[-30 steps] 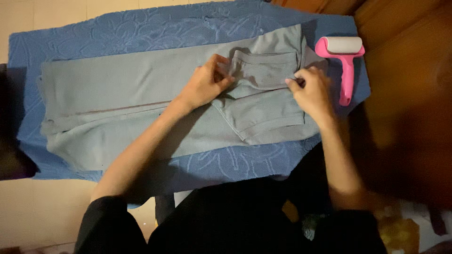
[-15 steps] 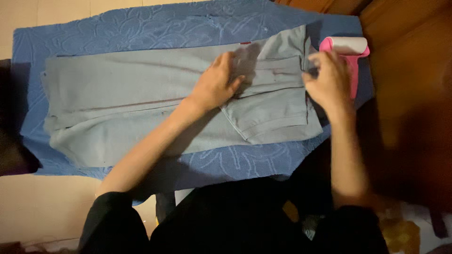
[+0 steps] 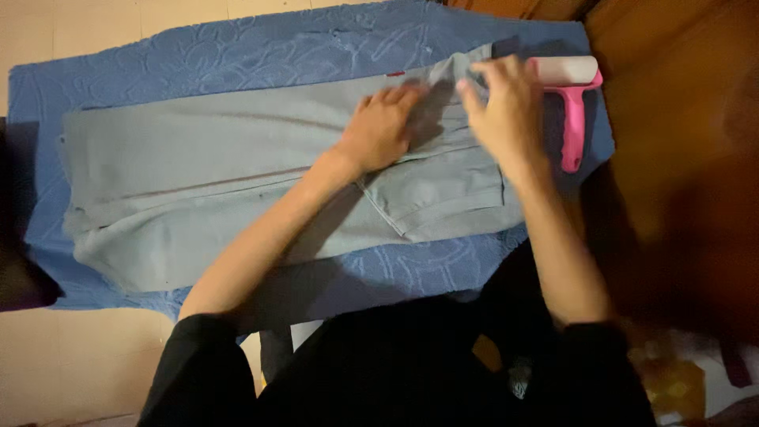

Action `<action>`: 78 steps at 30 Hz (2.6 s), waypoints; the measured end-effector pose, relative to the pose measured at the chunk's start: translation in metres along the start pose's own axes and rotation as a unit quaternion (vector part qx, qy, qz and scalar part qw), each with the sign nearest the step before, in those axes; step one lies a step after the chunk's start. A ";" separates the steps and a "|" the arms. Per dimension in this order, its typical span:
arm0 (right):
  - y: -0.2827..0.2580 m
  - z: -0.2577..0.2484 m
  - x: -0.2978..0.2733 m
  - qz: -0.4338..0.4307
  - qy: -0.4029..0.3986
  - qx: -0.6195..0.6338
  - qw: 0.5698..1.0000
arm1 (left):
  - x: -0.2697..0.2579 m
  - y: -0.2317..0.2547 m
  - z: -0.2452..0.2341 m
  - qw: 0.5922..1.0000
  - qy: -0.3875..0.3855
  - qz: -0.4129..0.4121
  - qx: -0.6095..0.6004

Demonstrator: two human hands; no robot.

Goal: The person uses a pink lint roller to clean a grey polo shirt laid out on a blue patterned surface. They roll the tool over the shirt's body and sleeves, fold the shirt into a neat square, and then button the collar. The person continues to roll the folded shirt to remove any remaining lint.

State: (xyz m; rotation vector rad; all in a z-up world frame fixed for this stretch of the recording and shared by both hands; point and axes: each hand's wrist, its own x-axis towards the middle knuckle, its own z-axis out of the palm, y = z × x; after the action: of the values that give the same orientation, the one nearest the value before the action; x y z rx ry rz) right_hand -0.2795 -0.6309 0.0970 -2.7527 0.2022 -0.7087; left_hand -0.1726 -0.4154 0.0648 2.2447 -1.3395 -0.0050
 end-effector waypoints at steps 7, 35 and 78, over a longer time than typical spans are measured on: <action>0.047 0.041 0.043 0.116 0.050 0.085 0.988 | 0.056 -0.027 0.016 0.983 0.100 -0.034 -0.151; -0.033 0.031 -0.037 -0.158 -0.087 -0.056 0.982 | -0.086 -0.010 -0.027 0.993 0.076 0.015 0.093; -0.260 0.124 -0.039 -0.358 -0.116 0.037 0.926 | -0.412 -0.119 -0.022 0.667 0.413 -0.530 -0.321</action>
State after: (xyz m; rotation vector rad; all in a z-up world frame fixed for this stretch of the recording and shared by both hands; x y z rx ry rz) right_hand -0.2358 -0.3467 0.0569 -2.7740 -0.9005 -0.5103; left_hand -0.2797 -0.0226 -0.0730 1.6689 0.4963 0.0996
